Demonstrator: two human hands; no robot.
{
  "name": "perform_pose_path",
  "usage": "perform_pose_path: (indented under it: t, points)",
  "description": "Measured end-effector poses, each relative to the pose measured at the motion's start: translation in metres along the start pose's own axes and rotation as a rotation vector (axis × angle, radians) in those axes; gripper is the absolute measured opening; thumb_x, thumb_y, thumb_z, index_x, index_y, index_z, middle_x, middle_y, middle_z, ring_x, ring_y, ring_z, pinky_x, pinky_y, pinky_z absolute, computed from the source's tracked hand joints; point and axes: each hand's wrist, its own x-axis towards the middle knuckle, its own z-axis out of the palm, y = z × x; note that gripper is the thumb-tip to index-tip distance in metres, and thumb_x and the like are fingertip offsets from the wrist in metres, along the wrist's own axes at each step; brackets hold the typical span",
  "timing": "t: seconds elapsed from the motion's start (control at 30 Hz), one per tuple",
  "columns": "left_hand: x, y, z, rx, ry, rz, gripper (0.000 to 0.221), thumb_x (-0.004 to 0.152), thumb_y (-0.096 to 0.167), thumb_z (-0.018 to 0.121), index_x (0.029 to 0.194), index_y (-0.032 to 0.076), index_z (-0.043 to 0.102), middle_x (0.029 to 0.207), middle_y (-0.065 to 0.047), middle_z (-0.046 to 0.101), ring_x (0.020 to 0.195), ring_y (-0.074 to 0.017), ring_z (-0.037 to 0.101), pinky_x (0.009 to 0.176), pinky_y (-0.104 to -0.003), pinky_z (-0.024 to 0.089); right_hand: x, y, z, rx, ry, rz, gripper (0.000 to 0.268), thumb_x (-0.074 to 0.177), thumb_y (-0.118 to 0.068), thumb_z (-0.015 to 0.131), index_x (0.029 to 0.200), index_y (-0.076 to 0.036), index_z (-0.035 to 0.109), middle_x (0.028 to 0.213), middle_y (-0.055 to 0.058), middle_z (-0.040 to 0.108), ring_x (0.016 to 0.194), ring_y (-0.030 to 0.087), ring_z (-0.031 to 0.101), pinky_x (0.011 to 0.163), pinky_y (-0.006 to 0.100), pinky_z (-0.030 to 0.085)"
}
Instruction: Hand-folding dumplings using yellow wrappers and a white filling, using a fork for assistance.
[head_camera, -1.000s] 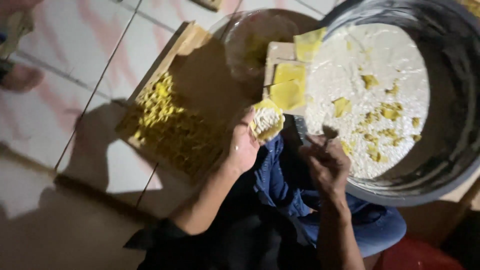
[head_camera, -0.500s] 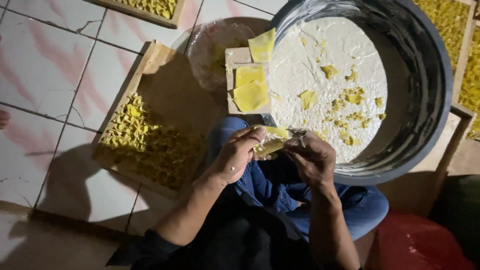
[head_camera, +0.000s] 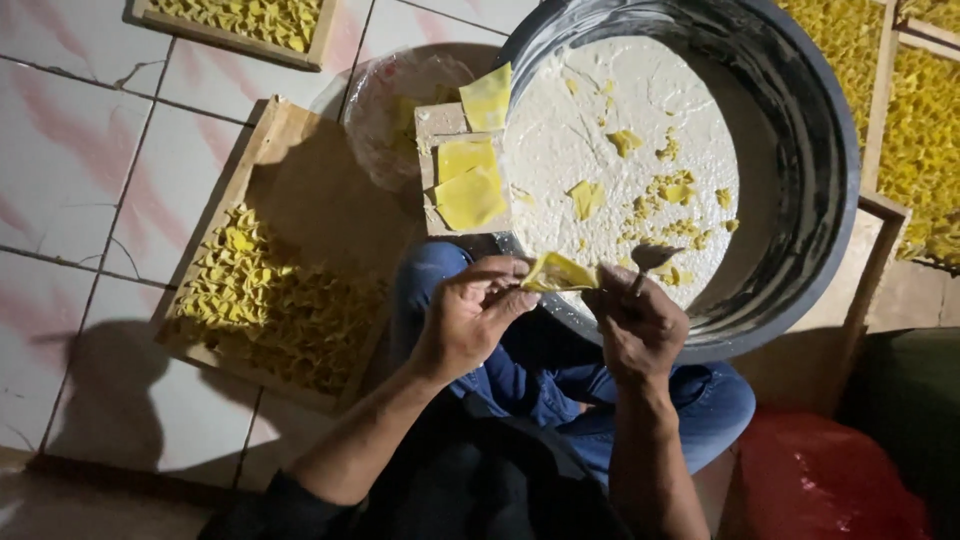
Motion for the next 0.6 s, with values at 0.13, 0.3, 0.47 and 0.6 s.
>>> perform_pose_path:
  t: [0.13,0.3,0.47,0.6]
  points:
    - [0.012,0.005,0.015,0.155,-0.02,0.279,0.018,0.085,-0.003,0.08,0.102,-0.002,0.076,0.096,-0.021,0.077,0.09,-0.0315,0.077,0.076,-0.039,0.063,0.008,-0.003,-0.009,0.005,0.03,-0.069,0.016,0.077,0.009,0.086,0.09,0.004,0.077,0.076,0.017,0.072,0.06,0.013,0.062,0.053,0.028,0.052]
    - [0.023,-0.013,0.023,0.316,-0.095,0.399,0.011,0.087,0.009,0.082,0.098,0.009,0.078,0.098,-0.008,0.077,0.091,-0.0241,0.077,0.082,-0.036,0.062,0.022,-0.026,-0.007,-0.084,0.012,-0.137,0.009,0.085,0.004,0.083,0.092,0.002,0.078,0.083,0.016,0.069,0.079,0.018,0.062,0.074,0.033,0.056]
    - [0.029,-0.022,0.031,0.478,-0.186,0.488,0.007,0.09,0.008,0.075,0.096,0.009,0.073,0.093,-0.008,0.068,0.086,-0.0316,0.071,0.076,-0.04,0.06,0.018,-0.021,-0.001,0.134,0.044,-0.017,0.02,0.085,0.013,0.078,0.086,0.001,0.062,0.07,0.015,0.061,0.058,0.013,0.05,0.05,0.029,0.045]
    - [0.031,-0.031,0.035,0.502,-0.186,0.499,0.004,0.089,0.012,0.076,0.091,0.01,0.072,0.091,-0.005,0.067,0.084,-0.0286,0.07,0.076,-0.039,0.059,0.008,-0.008,-0.009,0.137,0.098,0.123,0.021,0.081,0.015,0.078,0.097,0.01,0.065,0.074,0.02,0.066,0.059,0.014,0.054,0.05,0.031,0.046]
